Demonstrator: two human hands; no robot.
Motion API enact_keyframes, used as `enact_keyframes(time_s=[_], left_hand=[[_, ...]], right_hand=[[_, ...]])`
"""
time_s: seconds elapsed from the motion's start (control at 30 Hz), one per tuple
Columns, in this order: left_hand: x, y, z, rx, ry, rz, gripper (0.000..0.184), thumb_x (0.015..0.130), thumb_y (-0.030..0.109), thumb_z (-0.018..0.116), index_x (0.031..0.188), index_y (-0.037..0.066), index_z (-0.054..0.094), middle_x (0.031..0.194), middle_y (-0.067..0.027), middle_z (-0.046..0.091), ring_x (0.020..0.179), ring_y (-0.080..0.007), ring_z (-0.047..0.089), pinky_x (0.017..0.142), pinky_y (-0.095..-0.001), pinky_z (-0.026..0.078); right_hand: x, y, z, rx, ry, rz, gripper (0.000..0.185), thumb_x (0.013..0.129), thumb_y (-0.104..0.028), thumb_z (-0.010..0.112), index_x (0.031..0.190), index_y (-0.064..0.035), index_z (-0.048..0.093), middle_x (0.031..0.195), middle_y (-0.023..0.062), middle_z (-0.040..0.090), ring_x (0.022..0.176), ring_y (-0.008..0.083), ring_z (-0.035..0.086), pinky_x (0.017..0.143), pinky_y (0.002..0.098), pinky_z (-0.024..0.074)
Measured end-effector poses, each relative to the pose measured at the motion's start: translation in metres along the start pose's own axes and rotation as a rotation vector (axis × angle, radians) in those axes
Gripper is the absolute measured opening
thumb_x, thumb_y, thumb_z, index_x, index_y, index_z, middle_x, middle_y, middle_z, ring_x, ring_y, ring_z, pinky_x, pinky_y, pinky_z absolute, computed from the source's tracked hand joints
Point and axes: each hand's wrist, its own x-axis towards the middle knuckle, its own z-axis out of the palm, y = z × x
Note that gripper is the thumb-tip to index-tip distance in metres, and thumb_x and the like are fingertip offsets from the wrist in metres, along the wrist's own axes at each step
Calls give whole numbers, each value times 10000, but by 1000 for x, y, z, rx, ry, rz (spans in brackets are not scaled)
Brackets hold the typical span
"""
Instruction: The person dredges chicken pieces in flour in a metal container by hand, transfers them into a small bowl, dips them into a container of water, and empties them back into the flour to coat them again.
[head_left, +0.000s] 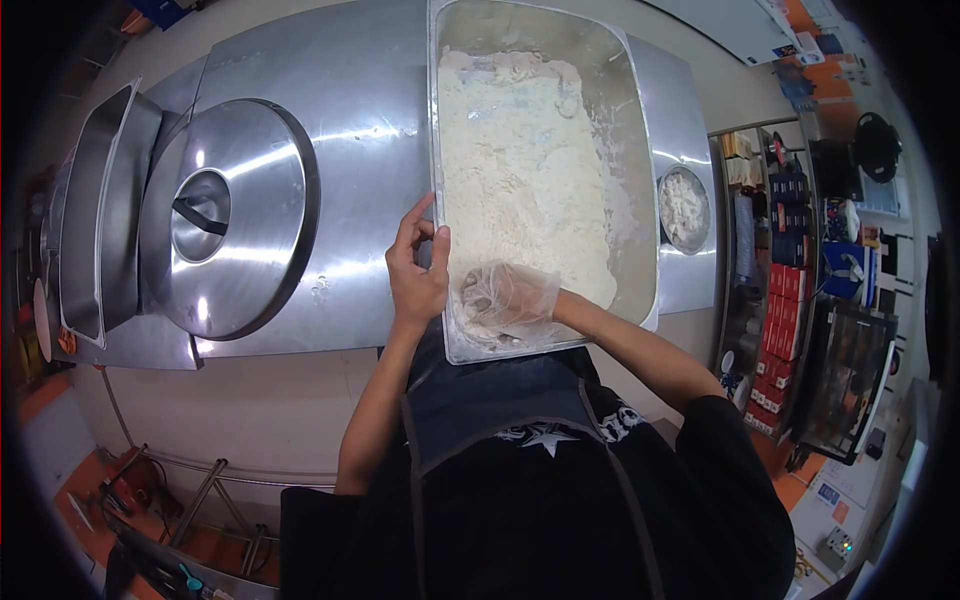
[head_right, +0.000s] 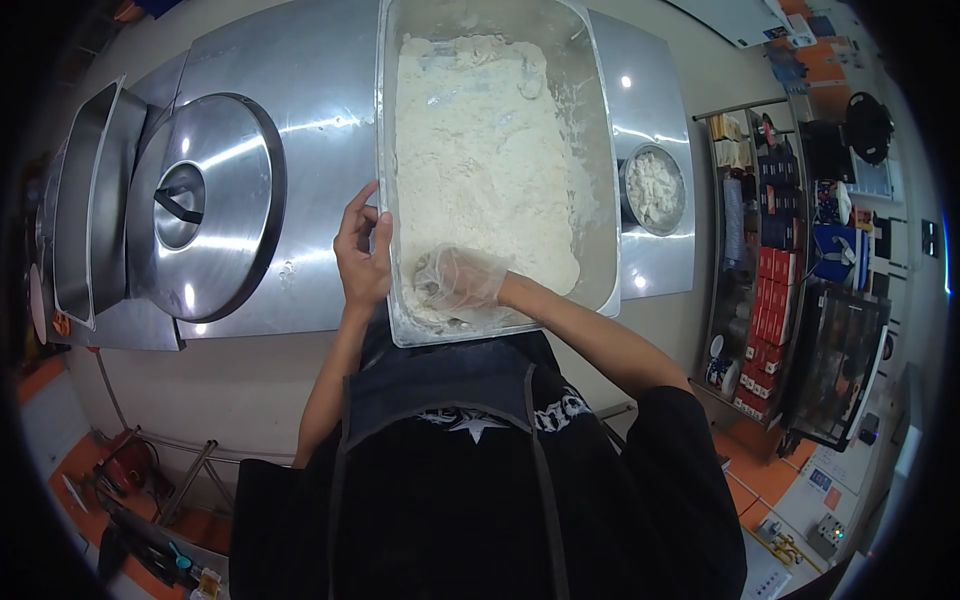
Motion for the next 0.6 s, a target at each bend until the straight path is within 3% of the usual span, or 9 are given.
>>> enact_keyframes(time_s=[0.1,0.2,0.3,0.4,0.5,0.53,0.6], left_hand=[[0,3,0,-5,-6,-11,420,948,57,631,1359,-12,578,725,4,506,669,-73,440,638,-241,377],[1,-1,1,4,5,8,422,947,61,632,1359,-12,579,724,4,507,673,-75,442,642,-243,378],[1,-2,-1,7,-5,1,425,946,63,635,1360,-13,577,727,3,511,677,-75,447,643,-244,380],[1,-1,0,-17,-6,-1,428,945,64,636,1361,-15,575,728,2,514,679,-76,447,641,-245,381],[1,-1,1,-26,-1,5,428,944,62,636,1360,-17,574,726,1,513,676,-77,445,639,-246,382],[1,0,1,-27,0,7,428,944,62,635,1360,-18,574,725,1,513,675,-78,445,639,-247,382],[0,0,-2,6,-18,4,427,942,59,635,1358,-19,575,728,-1,514,678,-80,449,640,-247,385]], right_hand=[[11,53,1,-134,133,-223,260,873,-195,671,1072,-28,662,1058,196,666,976,341,651,896,402,512],[0,30,-44,-281,257,6,265,866,-170,660,1086,-23,679,1120,202,663,1051,342,637,954,399,497],[-4,5,-54,-323,488,-267,207,872,-167,632,1035,-40,649,1028,192,669,980,346,649,895,416,524],[-1,-37,-42,-31,478,-388,281,880,-183,634,1116,-31,632,1084,210,657,1019,353,639,927,429,506],[23,7,7,-152,268,-127,542,879,-261,654,1363,-53,527,1287,204,614,1168,319,603,1020,394,465],[11,5,1,-107,69,23,412,890,-243,613,1239,-24,598,1204,226,652,1076,345,645,931,421,505],[0,-12,-21,-264,-102,293,323,895,-231,594,1143,-28,634,1084,224,678,985,362,663,865,440,520]])
